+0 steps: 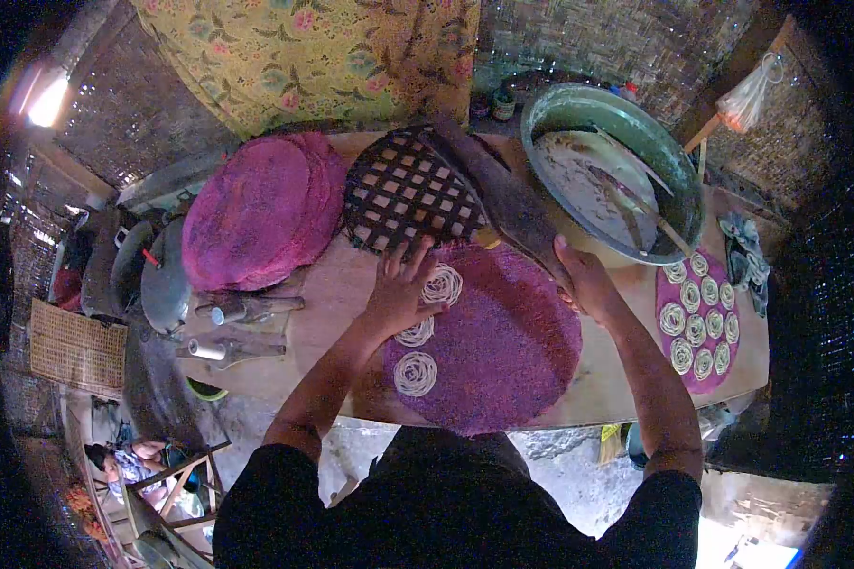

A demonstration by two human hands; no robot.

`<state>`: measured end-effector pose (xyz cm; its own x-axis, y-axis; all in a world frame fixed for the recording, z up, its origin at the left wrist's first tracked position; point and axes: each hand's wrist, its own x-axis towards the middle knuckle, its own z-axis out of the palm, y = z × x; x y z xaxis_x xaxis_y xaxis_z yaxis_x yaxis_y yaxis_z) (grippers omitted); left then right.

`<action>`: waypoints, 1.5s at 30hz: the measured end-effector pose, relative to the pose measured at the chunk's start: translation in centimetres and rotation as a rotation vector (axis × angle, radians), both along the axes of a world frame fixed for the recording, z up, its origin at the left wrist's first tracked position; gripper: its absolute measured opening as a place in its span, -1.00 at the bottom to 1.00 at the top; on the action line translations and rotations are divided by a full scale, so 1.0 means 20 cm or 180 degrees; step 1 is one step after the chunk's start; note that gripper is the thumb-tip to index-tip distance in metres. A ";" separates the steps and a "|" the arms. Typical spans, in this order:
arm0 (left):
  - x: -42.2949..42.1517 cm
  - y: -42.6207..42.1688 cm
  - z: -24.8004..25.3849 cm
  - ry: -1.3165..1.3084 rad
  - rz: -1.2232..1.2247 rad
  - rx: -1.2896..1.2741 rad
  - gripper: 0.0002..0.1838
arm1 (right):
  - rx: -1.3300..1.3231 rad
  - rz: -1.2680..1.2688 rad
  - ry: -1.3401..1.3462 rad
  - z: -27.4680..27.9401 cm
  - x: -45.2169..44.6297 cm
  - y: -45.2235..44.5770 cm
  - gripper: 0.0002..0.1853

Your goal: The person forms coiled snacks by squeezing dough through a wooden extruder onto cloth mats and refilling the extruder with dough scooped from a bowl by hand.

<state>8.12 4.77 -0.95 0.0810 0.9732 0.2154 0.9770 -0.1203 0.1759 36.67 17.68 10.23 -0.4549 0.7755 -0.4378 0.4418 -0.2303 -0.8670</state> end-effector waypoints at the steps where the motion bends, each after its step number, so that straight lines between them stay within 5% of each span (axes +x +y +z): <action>1: 0.00 -0.02 0.00 0.0205 -0.0129 0.0140 -0.16 | -0.0036 0.0047 0.0032 -0.01 0.01 0.00 -0.31; 6: -0.05 -0.09 0.07 0.0172 0.0012 0.0281 -0.04 | 0.0067 0.0100 -0.0022 0.07 0.03 -0.06 -0.29; 11: -0.09 -0.14 0.49 -0.0147 0.0584 0.0441 -0.03 | 0.0379 0.0528 0.0372 0.30 -0.04 -0.28 -0.35; 15: -0.09 -0.26 0.67 -0.1910 -0.0783 -0.0599 -0.17 | 0.0365 0.1761 0.0637 0.51 -0.16 -0.48 -0.39; 17: -0.03 -0.30 0.71 -0.2212 -0.1163 -0.0875 -0.22 | 0.3740 0.1270 -0.0005 0.55 -0.25 -0.61 -0.46; 19: 0.07 -0.40 0.77 -0.2457 -0.1481 -0.1008 -0.26 | 0.3923 0.1582 0.0030 0.61 -0.23 -0.63 -0.48; 22: 0.25 -0.55 0.83 -0.2817 -0.1920 -0.1249 -0.33 | 0.3157 0.2325 -0.0500 0.55 -0.16 -0.56 -0.55; 25: 0.42 -0.55 0.81 -0.2691 -0.2196 -0.1370 -0.39 | 0.2226 0.2532 0.0437 0.29 -0.18 -0.38 -0.60; 28: 0.39 -0.50 0.84 -0.2346 -0.2200 -0.1448 -0.46 | 0.3320 0.1977 0.1080 0.40 -0.28 -0.44 -0.57; 30: 0.32 -0.46 0.91 -0.2074 -0.2130 -0.1366 -0.50 | 0.4237 0.2397 0.1473 0.70 -0.35 -0.59 -0.44; 34: 0.25 -0.27 1.02 -0.1549 -0.2092 -0.1054 -0.58 | 0.2909 0.3921 0.1187 0.99 -0.35 -0.78 -0.44; 37: 0.27 -0.17 1.09 -0.1192 -0.2298 -0.0756 -0.64 | 0.3441 0.3899 0.1322 0.97 -0.32 -0.68 -0.50; 39: 0.33 -0.17 1.14 -0.1052 -0.2464 -0.0473 -0.68 | 0.3743 0.1490 0.1691 1.01 -0.31 -0.61 -0.49; 41: 0.42 -0.22 1.30 -0.1236 -0.1414 -0.0650 -0.73 | 0.2641 0.0821 0.1871 0.98 -0.28 -0.48 -0.44; 42: 0.42 -0.21 1.28 -0.1225 -0.1420 -0.0637 -0.73 | 0.3054 0.0624 0.1610 0.97 -0.25 -0.44 -0.43; 45: 0.35 -0.13 1.12 0.0740 -0.0504 -0.0588 -0.48 | 0.4085 0.0299 0.1072 0.89 -0.14 -0.23 -0.45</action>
